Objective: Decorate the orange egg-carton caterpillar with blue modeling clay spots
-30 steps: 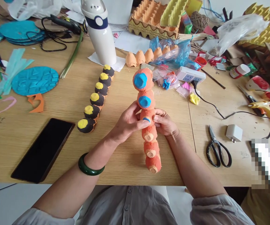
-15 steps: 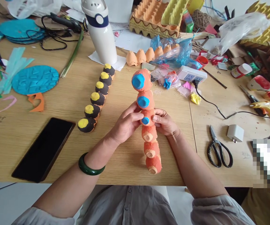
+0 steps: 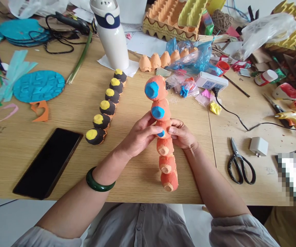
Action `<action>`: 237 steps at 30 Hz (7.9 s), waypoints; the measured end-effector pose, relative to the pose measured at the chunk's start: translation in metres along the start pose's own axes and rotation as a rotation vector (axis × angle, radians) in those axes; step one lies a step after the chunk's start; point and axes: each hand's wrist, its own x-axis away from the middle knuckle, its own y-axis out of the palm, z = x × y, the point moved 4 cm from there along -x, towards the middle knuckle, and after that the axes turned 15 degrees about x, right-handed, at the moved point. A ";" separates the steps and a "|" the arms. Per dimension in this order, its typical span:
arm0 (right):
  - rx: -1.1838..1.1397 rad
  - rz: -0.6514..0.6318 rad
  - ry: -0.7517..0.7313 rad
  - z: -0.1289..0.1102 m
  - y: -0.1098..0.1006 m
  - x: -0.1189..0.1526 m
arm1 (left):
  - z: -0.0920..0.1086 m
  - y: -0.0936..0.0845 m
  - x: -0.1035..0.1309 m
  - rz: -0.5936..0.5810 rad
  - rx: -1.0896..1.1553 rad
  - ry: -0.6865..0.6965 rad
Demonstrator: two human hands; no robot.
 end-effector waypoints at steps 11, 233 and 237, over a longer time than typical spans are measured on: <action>-0.043 -0.107 -0.102 0.000 -0.002 0.001 | -0.002 0.000 0.002 -0.072 0.032 -0.017; -0.028 0.001 -0.061 -0.003 -0.002 0.003 | -0.007 -0.009 -0.003 0.047 0.045 0.030; -0.057 0.001 -0.051 -0.004 0.000 0.004 | -0.007 -0.010 -0.004 0.063 0.035 0.045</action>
